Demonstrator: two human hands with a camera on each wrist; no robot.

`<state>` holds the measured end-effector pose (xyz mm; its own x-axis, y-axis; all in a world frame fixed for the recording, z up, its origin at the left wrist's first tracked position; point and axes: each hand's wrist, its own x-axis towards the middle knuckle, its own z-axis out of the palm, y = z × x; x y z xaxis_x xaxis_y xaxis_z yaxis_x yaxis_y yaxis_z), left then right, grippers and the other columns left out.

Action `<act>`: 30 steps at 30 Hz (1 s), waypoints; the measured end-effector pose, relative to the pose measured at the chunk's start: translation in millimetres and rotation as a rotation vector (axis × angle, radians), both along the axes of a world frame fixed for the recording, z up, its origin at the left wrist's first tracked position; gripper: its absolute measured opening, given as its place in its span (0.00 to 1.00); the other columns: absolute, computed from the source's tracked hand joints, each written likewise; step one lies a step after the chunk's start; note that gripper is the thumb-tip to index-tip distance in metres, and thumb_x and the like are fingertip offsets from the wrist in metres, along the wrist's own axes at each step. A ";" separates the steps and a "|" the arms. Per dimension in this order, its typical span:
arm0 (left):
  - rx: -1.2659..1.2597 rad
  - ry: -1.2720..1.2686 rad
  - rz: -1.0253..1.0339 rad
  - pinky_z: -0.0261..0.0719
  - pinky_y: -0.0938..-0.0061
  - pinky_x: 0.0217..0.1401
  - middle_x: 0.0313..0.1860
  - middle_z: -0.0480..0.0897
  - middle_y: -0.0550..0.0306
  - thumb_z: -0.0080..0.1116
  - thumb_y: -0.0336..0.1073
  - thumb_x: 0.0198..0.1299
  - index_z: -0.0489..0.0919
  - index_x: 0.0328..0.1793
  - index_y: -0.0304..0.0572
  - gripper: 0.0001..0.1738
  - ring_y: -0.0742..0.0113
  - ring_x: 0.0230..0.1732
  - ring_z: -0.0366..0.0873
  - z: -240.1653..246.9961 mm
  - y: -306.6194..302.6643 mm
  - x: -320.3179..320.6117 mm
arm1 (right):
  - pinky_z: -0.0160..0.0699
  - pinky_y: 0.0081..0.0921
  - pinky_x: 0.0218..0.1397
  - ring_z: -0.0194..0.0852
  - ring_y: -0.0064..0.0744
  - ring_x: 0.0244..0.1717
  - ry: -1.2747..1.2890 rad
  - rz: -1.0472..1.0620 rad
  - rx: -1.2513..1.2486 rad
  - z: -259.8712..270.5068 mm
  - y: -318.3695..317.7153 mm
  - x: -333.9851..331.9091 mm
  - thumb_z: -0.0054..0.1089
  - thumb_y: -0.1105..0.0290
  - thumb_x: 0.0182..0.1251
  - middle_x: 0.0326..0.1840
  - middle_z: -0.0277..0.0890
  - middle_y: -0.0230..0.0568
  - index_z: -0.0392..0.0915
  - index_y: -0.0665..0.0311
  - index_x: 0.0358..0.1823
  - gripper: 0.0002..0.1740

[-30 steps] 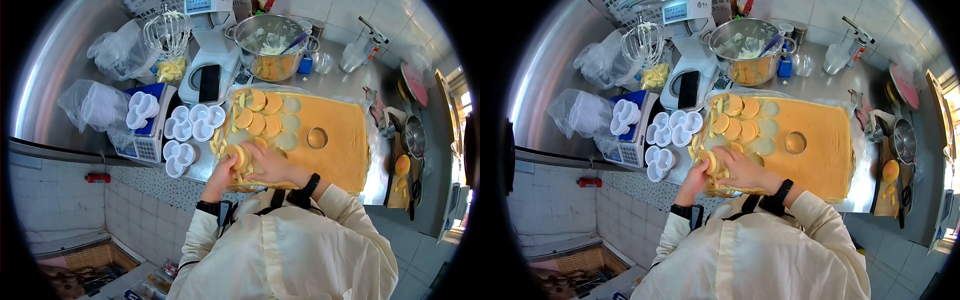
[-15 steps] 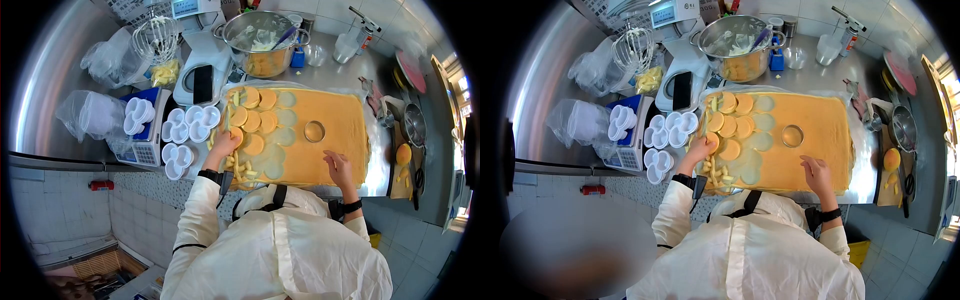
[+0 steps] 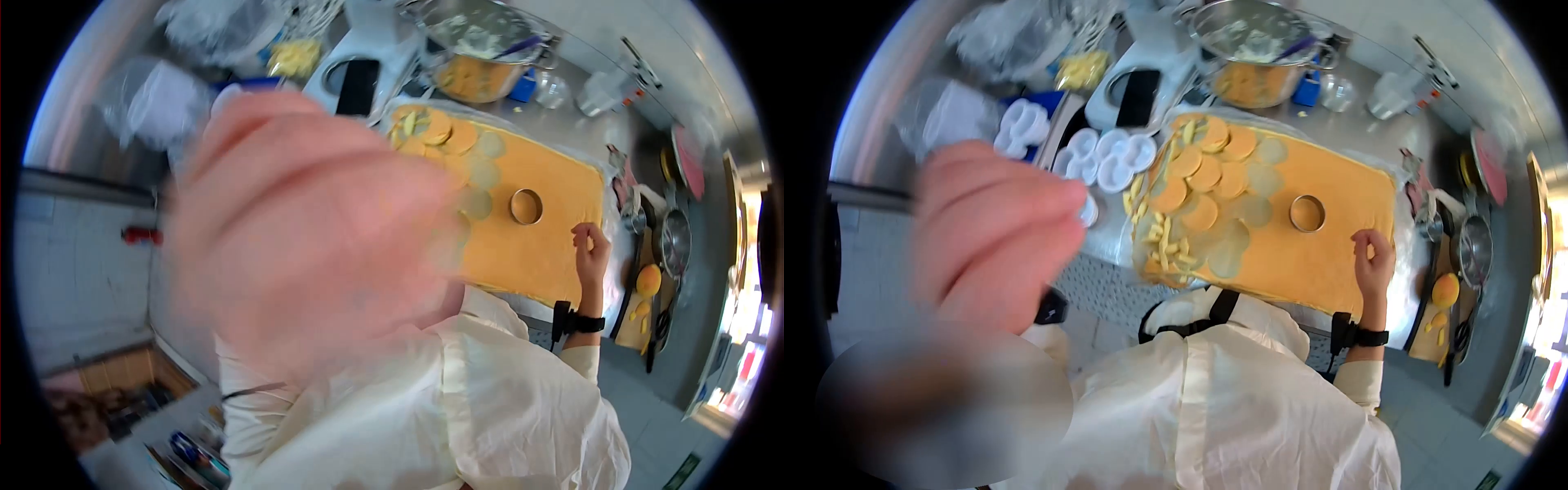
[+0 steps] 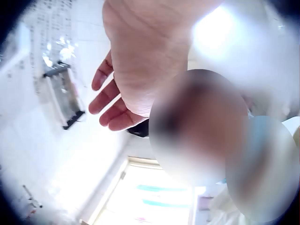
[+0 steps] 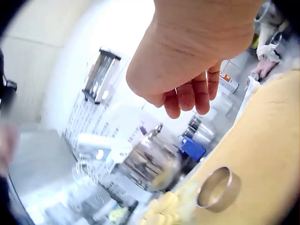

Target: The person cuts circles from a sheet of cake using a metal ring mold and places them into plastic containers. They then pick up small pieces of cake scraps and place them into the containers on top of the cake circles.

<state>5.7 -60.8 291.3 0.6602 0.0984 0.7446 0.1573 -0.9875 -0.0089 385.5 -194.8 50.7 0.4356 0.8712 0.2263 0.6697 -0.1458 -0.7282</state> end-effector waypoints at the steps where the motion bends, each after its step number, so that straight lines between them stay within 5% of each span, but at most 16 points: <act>1: -0.013 0.025 -0.009 0.73 0.68 0.35 0.36 0.80 0.50 0.57 0.28 0.46 0.79 0.41 0.40 0.13 0.59 0.32 0.75 14.3 -11.5 -1.7 | 0.70 0.27 0.31 0.74 0.30 0.27 -0.114 0.024 0.002 -6.9 1.7 -6.2 0.54 0.77 0.59 0.24 0.76 0.39 0.76 0.67 0.27 0.04; 8: -0.492 0.246 0.358 0.72 0.70 0.33 0.34 0.78 0.51 0.55 0.26 0.45 0.75 0.43 0.40 0.15 0.63 0.29 0.72 64.5 -81.3 -15.4 | 0.70 0.30 0.31 0.74 0.41 0.25 -0.222 0.219 0.087 -13.8 10.1 -57.1 0.58 0.78 0.54 0.21 0.75 0.42 0.77 0.66 0.25 0.02; 19: -0.756 0.301 0.601 0.72 0.73 0.31 0.32 0.75 0.52 0.52 0.24 0.45 0.70 0.46 0.39 0.18 0.68 0.26 0.69 76.4 -96.7 -16.2 | 0.67 0.30 0.25 0.68 0.37 0.17 -0.304 0.163 0.144 -15.3 -9.8 -54.8 0.59 0.78 0.54 0.17 0.72 0.38 0.75 0.64 0.23 0.04; 21: -0.928 -0.247 0.484 0.71 0.73 0.27 0.29 0.73 0.54 0.47 0.20 0.40 0.70 0.42 0.41 0.18 0.67 0.26 0.69 55.6 -102.4 -5.9 | 0.67 0.30 0.26 0.68 0.37 0.17 -0.313 0.171 0.147 -17.4 -7.7 -56.9 0.60 0.78 0.54 0.17 0.72 0.37 0.75 0.64 0.23 0.04; 22: -0.918 -0.313 0.450 0.71 0.73 0.26 0.29 0.73 0.54 0.47 0.20 0.40 0.70 0.41 0.41 0.18 0.67 0.26 0.69 52.7 -103.4 -1.6 | 0.67 0.30 0.25 0.68 0.37 0.16 -0.311 0.162 0.158 -18.5 -8.8 -56.6 0.59 0.78 0.54 0.16 0.72 0.37 0.75 0.64 0.23 0.04; 24: -0.761 -0.064 0.428 0.70 0.73 0.24 0.28 0.72 0.55 0.46 0.20 0.39 0.70 0.39 0.41 0.17 0.67 0.25 0.69 58.9 -103.3 1.5 | 0.67 0.30 0.25 0.67 0.37 0.15 -0.299 0.159 0.162 -19.9 -12.5 -56.8 0.59 0.78 0.54 0.15 0.71 0.36 0.75 0.64 0.22 0.05; 28: -0.423 0.314 0.372 0.68 0.73 0.21 0.27 0.71 0.55 0.45 0.20 0.38 0.69 0.36 0.41 0.15 0.66 0.23 0.69 64.4 -92.3 10.7 | 0.71 0.33 0.37 0.73 0.41 0.33 -0.342 0.142 -0.004 -17.6 -5.9 -60.6 0.60 0.76 0.54 0.30 0.75 0.42 0.75 0.64 0.36 0.07; 30: -0.089 0.174 0.634 0.65 0.73 0.16 0.26 0.72 0.54 0.50 0.23 0.40 0.70 0.29 0.42 0.08 0.63 0.20 0.69 22.7 -89.5 40.9 | 0.72 0.34 0.43 0.73 0.42 0.41 -0.353 0.095 0.010 -20.0 6.3 -67.1 0.60 0.76 0.53 0.36 0.76 0.44 0.75 0.63 0.41 0.12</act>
<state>46.6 -150.3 314.0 0.5638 0.5635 0.6038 0.7119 -0.7022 -0.0095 318.4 -188.4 30.7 0.2464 0.9011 0.3569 0.8904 -0.0650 -0.4505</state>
